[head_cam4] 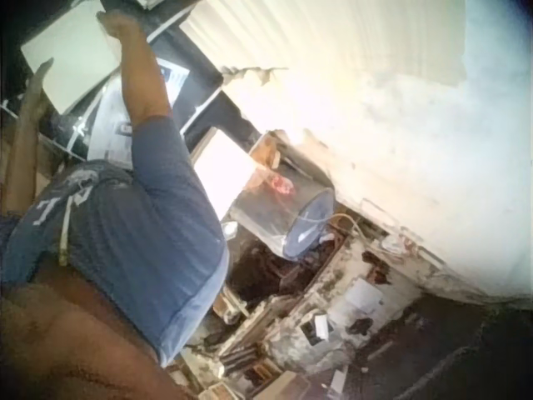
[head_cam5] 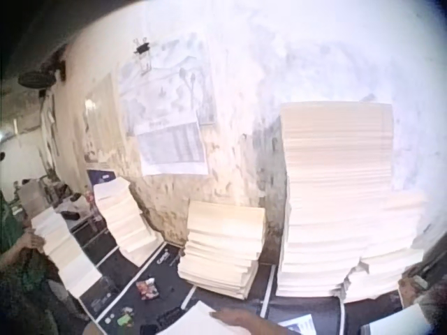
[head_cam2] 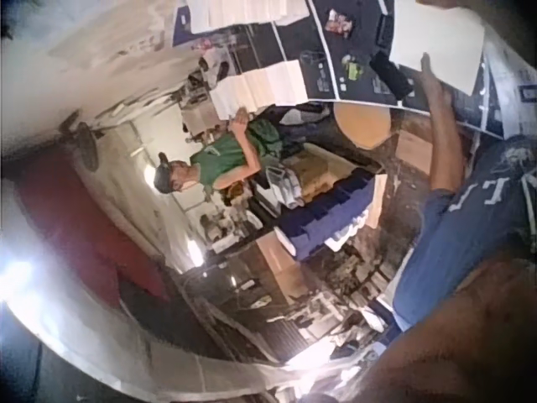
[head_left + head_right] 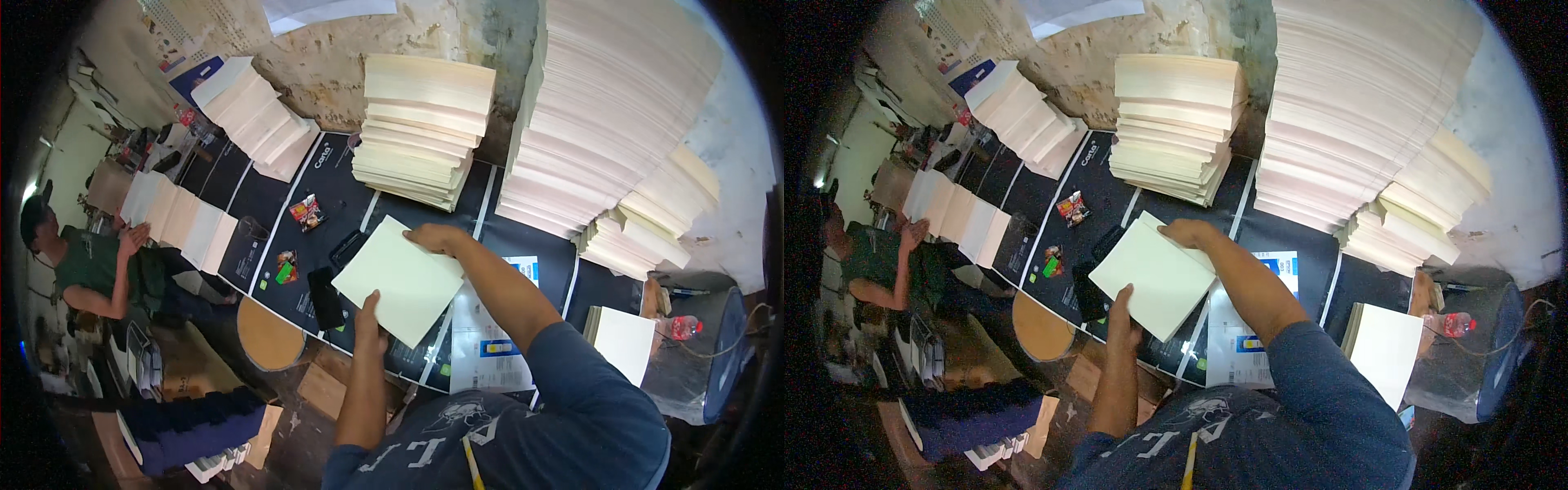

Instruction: The person sorts stacks of paper by hand on a table, picking up sections of paper and moving them between different piles.

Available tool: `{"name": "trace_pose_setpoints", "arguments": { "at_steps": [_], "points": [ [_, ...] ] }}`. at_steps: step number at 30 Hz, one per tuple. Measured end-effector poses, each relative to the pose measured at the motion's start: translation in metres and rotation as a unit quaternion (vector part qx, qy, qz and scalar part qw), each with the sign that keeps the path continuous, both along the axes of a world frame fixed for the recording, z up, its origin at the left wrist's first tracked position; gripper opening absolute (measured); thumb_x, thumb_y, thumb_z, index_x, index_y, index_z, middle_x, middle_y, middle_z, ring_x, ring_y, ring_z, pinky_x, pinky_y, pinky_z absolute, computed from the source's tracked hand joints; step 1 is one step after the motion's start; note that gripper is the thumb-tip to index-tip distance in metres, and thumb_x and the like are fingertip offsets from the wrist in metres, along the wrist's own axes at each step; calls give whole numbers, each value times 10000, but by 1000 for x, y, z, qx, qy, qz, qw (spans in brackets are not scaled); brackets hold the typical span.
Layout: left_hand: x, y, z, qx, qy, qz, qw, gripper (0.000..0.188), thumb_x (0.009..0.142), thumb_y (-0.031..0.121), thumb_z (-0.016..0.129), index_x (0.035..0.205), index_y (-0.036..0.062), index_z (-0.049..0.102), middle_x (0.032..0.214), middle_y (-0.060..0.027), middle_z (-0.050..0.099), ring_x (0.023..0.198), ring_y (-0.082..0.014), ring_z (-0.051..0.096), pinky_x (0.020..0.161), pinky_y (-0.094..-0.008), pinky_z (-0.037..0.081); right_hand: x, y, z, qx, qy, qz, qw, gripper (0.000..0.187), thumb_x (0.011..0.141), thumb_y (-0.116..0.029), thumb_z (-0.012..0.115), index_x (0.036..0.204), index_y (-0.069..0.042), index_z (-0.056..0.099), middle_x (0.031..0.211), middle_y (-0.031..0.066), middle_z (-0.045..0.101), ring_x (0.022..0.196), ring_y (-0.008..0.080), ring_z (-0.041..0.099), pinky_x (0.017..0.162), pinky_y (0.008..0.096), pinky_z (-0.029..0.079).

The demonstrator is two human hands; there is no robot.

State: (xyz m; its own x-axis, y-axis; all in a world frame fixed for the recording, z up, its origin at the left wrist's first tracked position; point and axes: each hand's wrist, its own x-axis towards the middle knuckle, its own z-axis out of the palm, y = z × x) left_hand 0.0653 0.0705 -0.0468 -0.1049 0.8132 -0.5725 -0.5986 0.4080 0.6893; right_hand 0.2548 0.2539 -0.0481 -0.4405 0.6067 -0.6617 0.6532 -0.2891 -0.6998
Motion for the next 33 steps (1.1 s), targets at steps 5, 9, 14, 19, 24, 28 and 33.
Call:
{"name": "trace_pose_setpoints", "arguments": {
  "at_steps": [5, 9, 14, 19, 24, 28, 33],
  "points": [
    [-3, -1, 5, -20, -5, 15, 1000, 501, 896, 205, 635, 1329, 12, 474, 1186, -120, 617, 1055, -258, 629, 903, -380, 521, -3, -9, 10, 1, 11, -18, 1000, 598, 978, -455, 486, 1362, 2, 513, 1305, 184, 584, 1125, 303, 604, 927, 432, 494],
    [-8, 10, 0, -33, 31, -8, 999, 493, 895, 200, 639, 1322, 8, 484, 1188, -122, 619, 1061, -254, 628, 899, -372, 521, 1, -25, 8, 30, 67, -71, 995, 532, 953, -336, 568, 1362, -1, 506, 1286, 179, 600, 1065, 292, 638, 875, 420, 525],
    [-44, 43, 4, -29, 46, -137, 989, 507, 883, 215, 662, 1314, -1, 507, 1174, -133, 634, 1025, -257, 645, 889, -379, 528, 9, -48, 14, -90, 140, -258, 952, 597, 889, -166, 673, 1391, 22, 410, 1235, 211, 608, 1043, 308, 653, 847, 437, 560],
    [-69, 101, 17, -71, 47, -295, 952, 530, 870, 208, 665, 1306, -44, 500, 1187, -167, 632, 1025, -271, 653, 870, -400, 546, 9, -71, -13, -119, 239, -447, 854, 655, 867, -53, 687, 1392, 49, 309, 1177, 242, 596, 1013, 337, 660, 830, 449, 584],
    [-94, 140, 13, -67, 82, -368, 924, 505, 863, 199, 679, 1270, -61, 531, 1143, -177, 654, 990, -270, 672, 858, -403, 557, -15, -81, -26, -125, 292, -503, 804, 661, 894, -50, 648, 1413, 37, 248, 1225, 249, 553, 1069, 344, 627, 850, 475, 571],
    [-100, 170, 13, -85, 100, -409, 903, 479, 869, 201, 677, 1241, -73, 553, 1106, -168, 670, 959, -254, 684, 836, -384, 566, -25, -82, -37, -97, 262, -521, 807, 775, 913, -110, 646, 1479, -21, 123, 1314, 252, 496, 1128, 353, 590, 912, 510, 529],
    [-101, 184, 17, -9, 165, -442, 882, 404, 886, 241, 687, 1179, -24, 601, 1079, -121, 672, 867, -211, 679, 728, -359, 571, 23, -103, 6, 60, 179, -411, 892, 819, 910, -236, 690, 1494, -27, 157, 1379, 238, 465, 1195, 337, 555, 1007, 463, 461]
  ]
}}
